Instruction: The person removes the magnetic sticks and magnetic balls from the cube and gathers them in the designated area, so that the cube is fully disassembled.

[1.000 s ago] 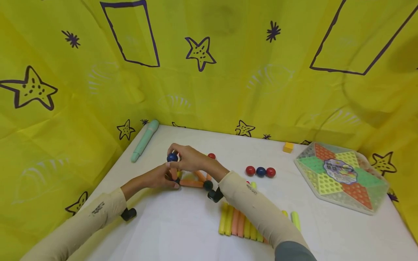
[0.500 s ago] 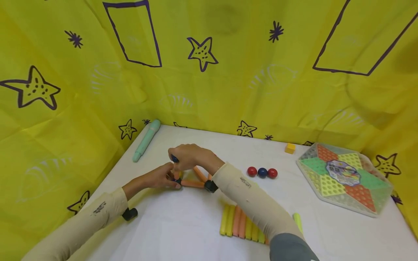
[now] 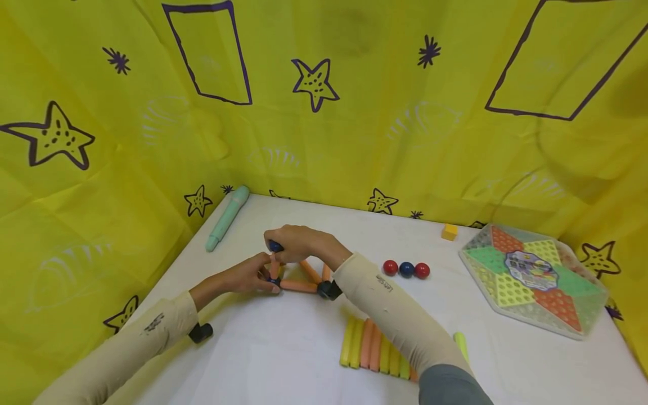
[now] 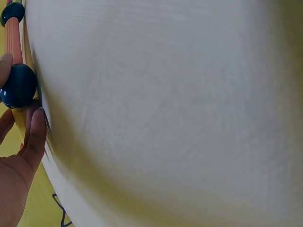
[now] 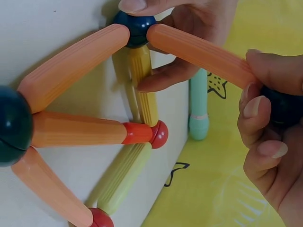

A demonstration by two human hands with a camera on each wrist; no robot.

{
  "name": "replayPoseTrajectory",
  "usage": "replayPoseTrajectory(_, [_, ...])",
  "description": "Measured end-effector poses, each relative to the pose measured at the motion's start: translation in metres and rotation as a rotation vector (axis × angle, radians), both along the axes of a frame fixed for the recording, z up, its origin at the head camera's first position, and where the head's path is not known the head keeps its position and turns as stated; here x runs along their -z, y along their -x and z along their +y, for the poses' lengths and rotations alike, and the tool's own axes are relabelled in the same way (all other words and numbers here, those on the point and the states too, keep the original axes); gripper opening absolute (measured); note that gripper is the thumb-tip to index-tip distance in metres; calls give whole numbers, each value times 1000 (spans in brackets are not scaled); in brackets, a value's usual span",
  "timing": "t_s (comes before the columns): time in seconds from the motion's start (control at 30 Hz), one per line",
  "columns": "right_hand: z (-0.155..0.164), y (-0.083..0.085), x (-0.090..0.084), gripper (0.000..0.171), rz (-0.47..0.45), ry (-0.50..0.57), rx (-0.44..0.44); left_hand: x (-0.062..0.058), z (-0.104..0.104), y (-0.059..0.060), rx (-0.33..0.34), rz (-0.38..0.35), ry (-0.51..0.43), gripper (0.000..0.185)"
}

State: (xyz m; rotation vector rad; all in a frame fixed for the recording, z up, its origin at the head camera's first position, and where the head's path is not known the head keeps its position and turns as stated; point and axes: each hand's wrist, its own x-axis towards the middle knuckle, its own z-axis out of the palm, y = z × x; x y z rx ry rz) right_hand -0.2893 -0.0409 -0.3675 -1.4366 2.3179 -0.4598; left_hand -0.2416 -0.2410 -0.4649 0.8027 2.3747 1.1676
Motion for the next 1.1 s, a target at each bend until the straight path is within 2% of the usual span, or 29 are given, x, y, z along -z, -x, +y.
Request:
replayPoseTrajectory(0.33, [3, 1, 2, 4, -25, 30, 6, 1, 0, 1, -20, -16, 18, 30])
replayPoseTrajectory(0.53, [6, 4, 9, 4, -89, 105, -3, 1, 0, 1, -6, -9, 0, 26])
replayPoseTrajectory(0.8, [11, 7, 20, 6, -228, 259, -28, 1, 0, 0, -7, 9, 5, 27])
replayPoseTrajectory(0.97, [15, 8, 22, 8, -231, 295, -3, 3, 0, 0, -22, 22, 19, 34])
replayPoseTrajectory(1.1, [18, 9, 23, 7, -250, 328, -18, 3, 0, 0, -23, 24, 14, 36])
